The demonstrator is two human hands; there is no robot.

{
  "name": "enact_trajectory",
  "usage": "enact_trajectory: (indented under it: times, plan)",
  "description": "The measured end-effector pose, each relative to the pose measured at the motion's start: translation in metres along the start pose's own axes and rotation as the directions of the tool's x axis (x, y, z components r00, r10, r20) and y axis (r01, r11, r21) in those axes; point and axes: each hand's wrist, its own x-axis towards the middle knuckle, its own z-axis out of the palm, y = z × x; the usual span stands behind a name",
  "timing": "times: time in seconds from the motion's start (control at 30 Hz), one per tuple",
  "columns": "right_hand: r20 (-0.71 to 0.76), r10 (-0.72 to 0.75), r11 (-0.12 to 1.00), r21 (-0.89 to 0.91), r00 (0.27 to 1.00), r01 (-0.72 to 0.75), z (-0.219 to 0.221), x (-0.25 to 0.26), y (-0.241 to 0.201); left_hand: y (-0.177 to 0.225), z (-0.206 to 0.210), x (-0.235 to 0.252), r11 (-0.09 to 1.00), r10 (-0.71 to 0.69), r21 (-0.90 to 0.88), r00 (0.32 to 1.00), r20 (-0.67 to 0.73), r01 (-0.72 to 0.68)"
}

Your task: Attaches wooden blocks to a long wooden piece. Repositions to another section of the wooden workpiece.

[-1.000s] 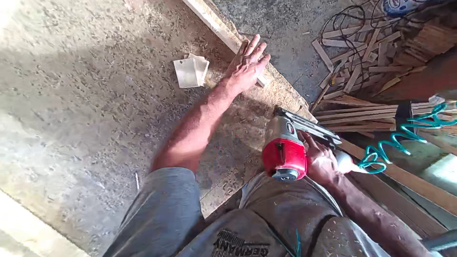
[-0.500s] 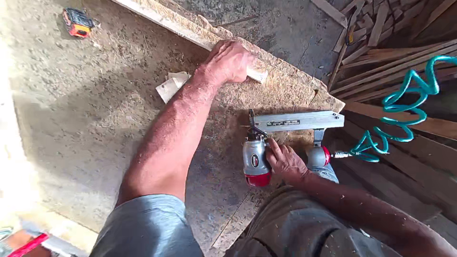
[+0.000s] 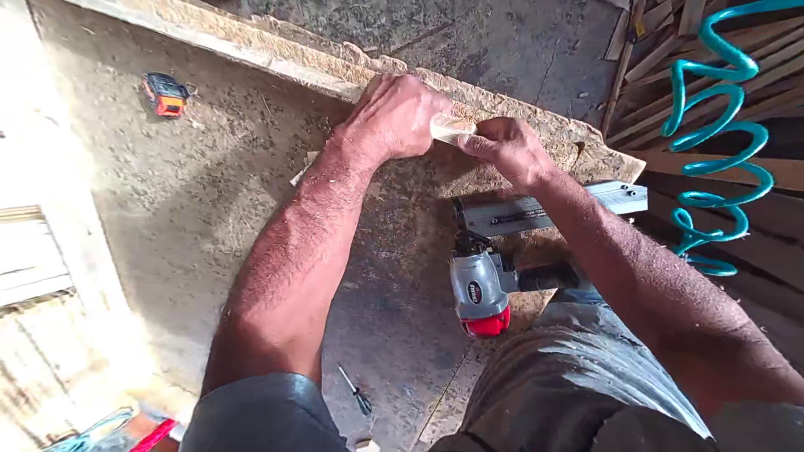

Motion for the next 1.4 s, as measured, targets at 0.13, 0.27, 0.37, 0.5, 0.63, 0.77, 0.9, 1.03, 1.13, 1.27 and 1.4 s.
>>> enact_trajectory:
  times: [0.13, 0.27, 0.37, 0.5, 0.63, 0.77, 0.9, 1.03, 1.13, 1.27, 1.4]
  plan:
    - [-0.052, -0.001, 0.962, 0.271, 0.999, 0.015, 0.006, 0.000, 0.004, -0.001, 0.001, 0.003, 1.000, -0.015, 0.023, 1.000, 0.006, 0.015]
    - [-0.148, 0.013, 0.970, 0.243, 0.989, 0.023, 0.013, 0.004, 0.003, -0.002, 0.004, 0.005, 1.000, 0.015, 0.027, 1.000, 0.004, -0.015]
    - [-0.184, 0.026, 0.970, 0.243, 0.983, 0.020, 0.016, 0.005, 0.001, -0.002, 0.003, 0.006, 0.999, 0.023, 0.036, 1.000, 0.011, -0.024]
    - [-0.181, 0.054, 0.952, 0.307, 0.982, 0.004, 0.015, 0.007, -0.003, -0.002, 0.002, 0.007, 0.999, 0.013, 0.033, 1.000, 0.015, -0.014]
    - [-0.171, 0.091, 0.919, 0.394, 0.981, -0.017, 0.016, 0.006, -0.008, -0.002, 0.001, 0.008, 0.999, 0.010, 0.036, 1.000, 0.024, -0.010]
    - [-0.149, 0.090, 0.888, 0.460, 0.985, -0.011, 0.014, 0.003, -0.008, 0.000, 0.000, 0.008, 1.000, -0.006, 0.020, 1.000, 0.021, 0.006]
    - [-0.026, -0.128, 0.903, 0.410, 0.991, 0.128, -0.007, -0.002, 0.021, 0.001, -0.004, 0.006, 0.999, -0.013, 0.030, 1.000, 0.024, 0.012]
    - [-0.047, -0.142, 0.905, 0.399, 0.989, 0.148, -0.007, 0.000, 0.032, -0.002, 0.001, 0.007, 0.999, 0.003, 0.038, 1.000, 0.016, -0.003]
    - [-0.099, -0.123, 0.891, 0.427, 0.987, 0.154, -0.002, 0.004, 0.028, 0.000, -0.002, 0.006, 0.999, -0.006, 0.037, 1.000, 0.018, 0.005]
    - [-0.136, -0.121, 0.883, 0.439, 0.983, 0.169, 0.003, 0.006, 0.027, 0.000, -0.001, 0.005, 0.999, -0.012, 0.030, 1.000, 0.010, 0.012]
    - [-0.126, -0.102, 0.881, 0.449, 0.987, 0.148, 0.002, 0.007, 0.028, 0.002, 0.001, 0.005, 0.999, -0.019, 0.045, 1.000, -0.002, 0.019]
